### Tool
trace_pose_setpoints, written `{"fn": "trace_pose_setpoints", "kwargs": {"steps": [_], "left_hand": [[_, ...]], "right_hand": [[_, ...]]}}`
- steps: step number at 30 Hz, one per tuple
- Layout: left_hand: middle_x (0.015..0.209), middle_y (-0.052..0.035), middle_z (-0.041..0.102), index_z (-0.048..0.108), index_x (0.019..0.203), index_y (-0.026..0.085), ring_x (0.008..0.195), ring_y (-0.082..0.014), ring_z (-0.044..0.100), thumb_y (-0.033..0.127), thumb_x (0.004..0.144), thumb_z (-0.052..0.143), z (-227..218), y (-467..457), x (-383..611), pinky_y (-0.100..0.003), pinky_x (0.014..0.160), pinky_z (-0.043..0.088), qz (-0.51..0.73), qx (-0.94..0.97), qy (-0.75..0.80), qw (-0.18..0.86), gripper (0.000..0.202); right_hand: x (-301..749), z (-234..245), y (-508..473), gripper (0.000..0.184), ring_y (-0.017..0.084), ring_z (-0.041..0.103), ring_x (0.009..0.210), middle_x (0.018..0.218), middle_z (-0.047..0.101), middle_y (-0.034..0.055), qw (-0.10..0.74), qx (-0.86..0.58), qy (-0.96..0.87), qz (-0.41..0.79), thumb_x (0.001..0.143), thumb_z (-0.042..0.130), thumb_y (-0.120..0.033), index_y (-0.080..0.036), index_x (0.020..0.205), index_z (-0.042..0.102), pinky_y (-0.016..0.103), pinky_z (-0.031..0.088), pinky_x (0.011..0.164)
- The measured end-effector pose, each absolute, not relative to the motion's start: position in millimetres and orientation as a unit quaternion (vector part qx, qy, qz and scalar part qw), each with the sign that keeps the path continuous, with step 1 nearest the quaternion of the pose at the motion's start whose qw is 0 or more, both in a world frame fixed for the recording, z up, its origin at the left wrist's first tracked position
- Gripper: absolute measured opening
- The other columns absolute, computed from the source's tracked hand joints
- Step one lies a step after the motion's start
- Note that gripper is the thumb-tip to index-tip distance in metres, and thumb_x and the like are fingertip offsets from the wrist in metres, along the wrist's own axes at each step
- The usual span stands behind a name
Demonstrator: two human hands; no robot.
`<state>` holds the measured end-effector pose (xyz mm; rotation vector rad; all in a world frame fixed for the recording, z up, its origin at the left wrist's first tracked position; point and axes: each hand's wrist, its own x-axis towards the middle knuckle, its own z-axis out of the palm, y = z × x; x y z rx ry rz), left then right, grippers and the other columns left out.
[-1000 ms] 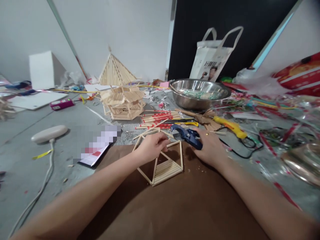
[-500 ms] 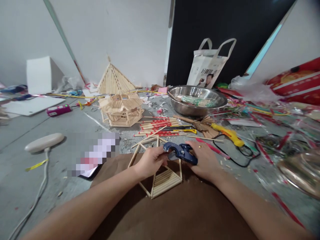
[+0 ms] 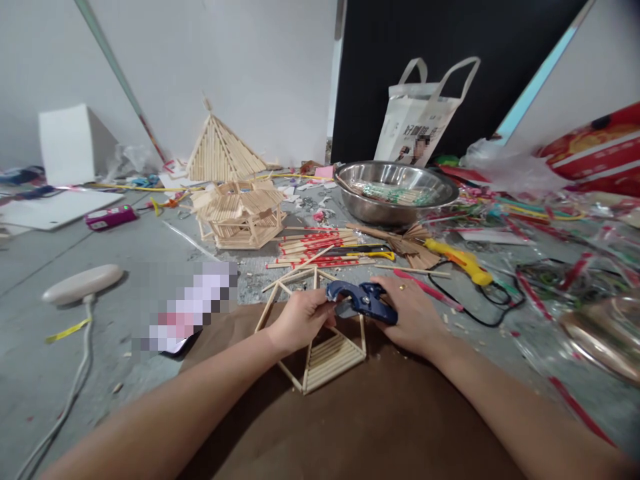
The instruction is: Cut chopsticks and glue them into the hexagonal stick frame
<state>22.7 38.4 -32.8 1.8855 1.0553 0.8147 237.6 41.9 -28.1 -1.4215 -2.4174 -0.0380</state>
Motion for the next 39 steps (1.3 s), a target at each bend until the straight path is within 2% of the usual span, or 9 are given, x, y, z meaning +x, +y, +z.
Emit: {"fn": "trace_pose_setpoints", "kwargs": {"steps": [13,17,25,32,39], "left_hand": [[0.053,0.0,0.055,0.055,0.065,0.013,0.049,-0.0084,0.054,0.013,0.075,0.04,-33,39,21,-0.017,0.046,0.041,0.355,0.778,0.385,0.349,0.018],[0.051,-0.0006,0.055,0.053,0.06,0.013,0.048,-0.009,0.054,0.015,0.075,0.04,-30,37,21,-0.017,0.046,0.041,0.353,0.783,0.386,0.336,0.02],[0.05,0.0008,0.056,0.054,0.061,0.014,0.048,-0.0079,0.054,0.01,0.074,0.039,-28,37,21,-0.016,0.044,0.04,0.359,0.796,0.374,0.315,0.02],[0.05,0.0003,0.056,0.055,0.062,0.014,0.047,-0.0079,0.054,0.019,0.079,0.039,-29,36,21,-0.016,0.045,0.04,0.364,0.793,0.364,0.326,0.023],[0.051,-0.0012,0.057,0.055,0.064,0.013,0.048,-0.0083,0.054,0.019,0.08,0.038,-29,37,21,-0.017,0.046,0.041,0.361,0.795,0.352,0.338,0.024]], "right_hand": [[239,-29,42,0.042,0.024,0.05,0.092,0.099,0.056,0.0085,0.165,-0.505,-0.847,0.006,0.064,0.052,-0.031,-0.019,0.104,0.045,0.037,0.036,0.08],[240,-31,42,0.039,0.023,0.051,0.09,0.097,0.057,0.0083,0.169,-0.504,-0.847,0.003,0.065,0.051,-0.031,-0.019,0.102,0.047,0.036,0.037,0.079],[238,-27,41,0.044,0.023,0.05,0.092,0.099,0.056,0.0092,0.163,-0.497,-0.852,0.01,0.065,0.051,-0.031,-0.018,0.106,0.044,0.036,0.037,0.08],[238,-25,41,0.042,0.023,0.05,0.092,0.099,0.055,0.0088,0.166,-0.487,-0.857,0.022,0.066,0.05,-0.029,-0.019,0.106,0.044,0.037,0.036,0.08],[238,-24,40,0.042,0.023,0.049,0.091,0.1,0.054,0.0088,0.16,-0.487,-0.858,0.026,0.066,0.051,-0.028,-0.02,0.106,0.043,0.038,0.035,0.08]]}}
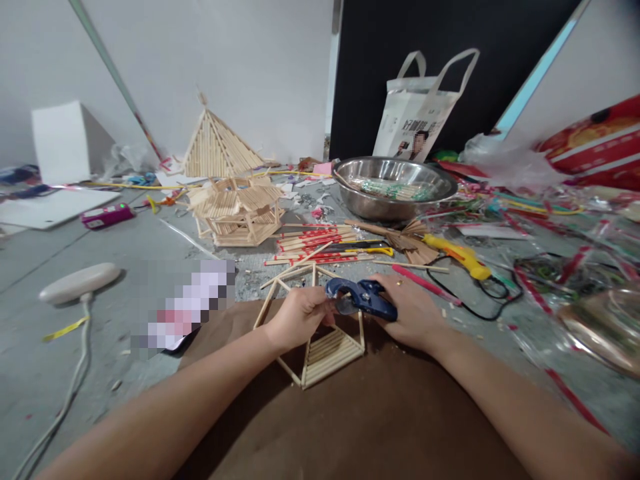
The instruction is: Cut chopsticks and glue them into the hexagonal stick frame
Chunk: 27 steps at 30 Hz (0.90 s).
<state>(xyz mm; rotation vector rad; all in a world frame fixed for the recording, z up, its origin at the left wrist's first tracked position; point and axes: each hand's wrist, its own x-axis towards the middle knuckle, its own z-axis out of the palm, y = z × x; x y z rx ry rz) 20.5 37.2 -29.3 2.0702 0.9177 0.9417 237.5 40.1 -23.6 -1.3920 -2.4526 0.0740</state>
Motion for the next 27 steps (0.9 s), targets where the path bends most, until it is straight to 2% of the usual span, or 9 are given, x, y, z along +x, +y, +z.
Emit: {"fn": "trace_pose_setpoints", "kwargs": {"steps": [10,19,27], "left_hand": [[0.052,0.0001,0.056,0.055,0.064,0.013,0.048,-0.007,0.054,0.02,0.081,0.038,-30.0,37.5,20.8,-0.015,0.046,0.041,0.371,0.8,0.339,0.328,0.025],[0.05,0.0007,0.056,0.055,0.061,0.013,0.047,-0.0071,0.054,0.019,0.079,0.04,-29.0,36.0,21.5,-0.015,0.044,0.04,0.369,0.79,0.359,0.333,0.024],[0.051,0.0,0.058,0.055,0.06,0.014,0.048,-0.0086,0.055,0.011,0.074,0.041,-28.3,35.8,21.5,-0.017,0.046,0.042,0.356,0.784,0.375,0.343,0.02]], "right_hand": [[239.0,-25.0,41.0,0.045,0.023,0.048,0.094,0.101,0.054,0.0108,0.167,-0.481,-0.86,0.028,0.065,0.052,-0.028,-0.016,0.107,0.043,0.037,0.036,0.081],[238.2,-24.0,40.1,0.044,0.023,0.05,0.091,0.098,0.055,0.009,0.174,-0.48,-0.859,0.031,0.064,0.052,-0.026,-0.019,0.108,0.044,0.038,0.036,0.079],[240.7,-29.6,40.4,0.042,0.023,0.05,0.087,0.095,0.056,0.0097,0.155,-0.497,-0.854,0.007,0.065,0.051,-0.03,-0.017,0.105,0.046,0.036,0.038,0.076]]}}
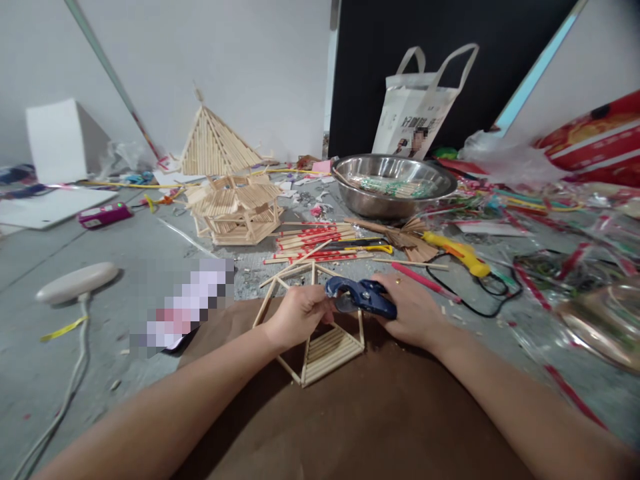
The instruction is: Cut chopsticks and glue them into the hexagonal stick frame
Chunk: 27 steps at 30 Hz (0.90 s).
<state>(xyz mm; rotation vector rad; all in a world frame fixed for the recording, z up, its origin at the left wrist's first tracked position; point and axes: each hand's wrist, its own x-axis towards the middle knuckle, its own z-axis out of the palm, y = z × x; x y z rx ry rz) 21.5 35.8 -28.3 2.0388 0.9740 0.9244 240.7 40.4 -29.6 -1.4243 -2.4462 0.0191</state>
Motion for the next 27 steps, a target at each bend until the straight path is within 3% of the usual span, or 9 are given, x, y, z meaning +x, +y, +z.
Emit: {"fn": "trace_pose_setpoints", "kwargs": {"steps": [27], "left_hand": [[0.047,0.0024,0.053,0.051,0.062,0.014,0.045,-0.0075,0.051,0.012,0.075,0.04,-23.5,32.3,24.6,-0.017,0.044,0.039,0.349,0.766,0.408,0.354,0.017]], "right_hand": [[237.4,-23.2,38.7,0.025,0.021,0.055,0.074,0.079,0.06,0.0062,0.115,-0.541,-0.833,0.012,0.065,0.048,-0.029,-0.019,0.087,0.051,0.031,0.038,0.062]]}}
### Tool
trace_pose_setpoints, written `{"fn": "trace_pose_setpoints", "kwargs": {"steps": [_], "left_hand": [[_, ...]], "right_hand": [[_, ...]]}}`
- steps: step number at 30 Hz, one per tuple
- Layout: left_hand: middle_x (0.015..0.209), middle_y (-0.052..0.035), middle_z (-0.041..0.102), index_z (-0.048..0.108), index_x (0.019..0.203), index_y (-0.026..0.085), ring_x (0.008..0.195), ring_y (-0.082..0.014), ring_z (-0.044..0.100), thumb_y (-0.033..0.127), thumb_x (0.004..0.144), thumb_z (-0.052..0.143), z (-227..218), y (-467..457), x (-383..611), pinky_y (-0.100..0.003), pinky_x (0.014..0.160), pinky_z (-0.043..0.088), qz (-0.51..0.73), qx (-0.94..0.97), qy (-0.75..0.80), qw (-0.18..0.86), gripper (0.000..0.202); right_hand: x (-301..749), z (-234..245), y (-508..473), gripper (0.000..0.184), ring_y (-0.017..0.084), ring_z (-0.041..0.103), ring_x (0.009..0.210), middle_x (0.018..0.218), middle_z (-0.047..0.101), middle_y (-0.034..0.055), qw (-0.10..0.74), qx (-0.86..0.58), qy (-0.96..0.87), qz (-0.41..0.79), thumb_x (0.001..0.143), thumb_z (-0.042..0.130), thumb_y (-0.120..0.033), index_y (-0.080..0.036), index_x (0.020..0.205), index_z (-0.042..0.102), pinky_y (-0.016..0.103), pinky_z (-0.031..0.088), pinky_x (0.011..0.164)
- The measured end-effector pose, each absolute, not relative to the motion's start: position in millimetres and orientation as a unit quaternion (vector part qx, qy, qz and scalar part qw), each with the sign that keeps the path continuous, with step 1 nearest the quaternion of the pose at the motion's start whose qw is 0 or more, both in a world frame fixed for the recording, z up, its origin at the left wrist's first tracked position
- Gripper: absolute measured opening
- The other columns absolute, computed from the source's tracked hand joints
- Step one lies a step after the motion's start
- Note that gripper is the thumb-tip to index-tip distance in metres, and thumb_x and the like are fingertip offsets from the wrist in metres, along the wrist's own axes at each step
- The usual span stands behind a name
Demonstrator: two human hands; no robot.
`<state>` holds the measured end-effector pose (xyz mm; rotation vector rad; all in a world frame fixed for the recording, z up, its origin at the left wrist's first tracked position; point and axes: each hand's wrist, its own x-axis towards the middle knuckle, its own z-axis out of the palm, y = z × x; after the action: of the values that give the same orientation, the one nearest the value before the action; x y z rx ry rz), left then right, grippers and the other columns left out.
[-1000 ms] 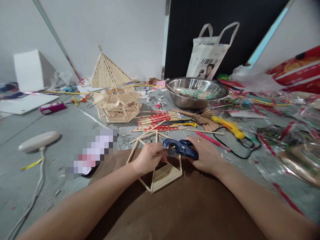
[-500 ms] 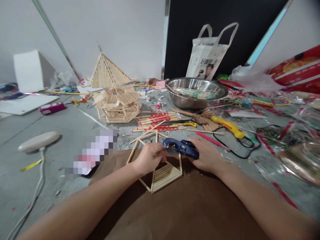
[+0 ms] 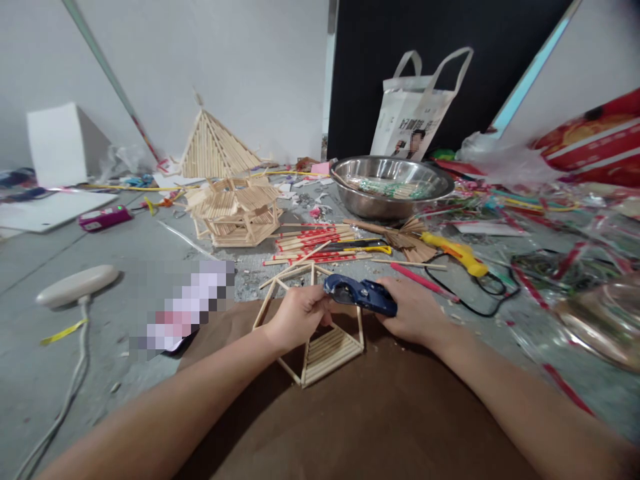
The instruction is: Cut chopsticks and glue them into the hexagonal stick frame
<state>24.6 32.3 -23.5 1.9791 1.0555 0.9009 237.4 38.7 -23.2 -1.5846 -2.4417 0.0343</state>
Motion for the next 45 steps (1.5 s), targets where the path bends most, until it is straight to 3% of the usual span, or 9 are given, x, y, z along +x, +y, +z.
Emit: {"fn": "trace_pose_setpoints", "kwargs": {"steps": [6,14,22,45], "left_hand": [[0.047,0.0018,0.051,0.05,0.059,0.014,0.044,-0.0066,0.048,0.02,0.078,0.039,-22.3,34.3,24.9,-0.017,0.046,0.039,0.366,0.754,0.403,0.369,0.023],[0.06,-0.0001,0.055,0.055,0.083,0.012,0.048,-0.0059,0.045,0.024,0.077,0.044,-22.7,36.8,25.5,-0.017,0.046,0.038,0.4,0.735,0.404,0.37,0.017],[0.05,0.003,0.044,0.046,0.057,0.013,0.048,-0.0062,0.039,0.017,0.072,0.045,-22.4,38.1,23.2,-0.017,0.045,0.032,0.388,0.77,0.423,0.28,0.015],[0.053,0.0027,0.045,0.054,0.064,0.012,0.051,-0.0066,0.038,0.016,0.071,0.046,-19.4,37.4,22.0,-0.017,0.049,0.034,0.364,0.781,0.44,0.252,0.011]], "right_hand": [[235.4,-27.7,37.1,0.019,0.02,0.054,0.062,0.066,0.059,0.0039,0.103,-0.574,-0.812,-0.037,0.065,0.047,-0.034,-0.021,0.079,0.054,0.03,0.035,0.053],[241.1,-25.5,44.3,0.044,0.024,0.052,0.082,0.089,0.059,0.0095,0.143,-0.531,-0.833,-0.066,0.061,0.051,-0.029,-0.014,0.103,0.047,0.034,0.037,0.071],[238.8,-29.1,41.4,0.042,0.024,0.051,0.083,0.091,0.057,0.0084,0.136,-0.523,-0.84,-0.056,0.064,0.051,-0.031,-0.016,0.103,0.047,0.035,0.037,0.074],[238.7,-30.2,41.1,0.04,0.023,0.051,0.082,0.089,0.058,0.0097,0.139,-0.512,-0.846,-0.055,0.065,0.05,-0.032,-0.014,0.101,0.051,0.033,0.038,0.072]]}}
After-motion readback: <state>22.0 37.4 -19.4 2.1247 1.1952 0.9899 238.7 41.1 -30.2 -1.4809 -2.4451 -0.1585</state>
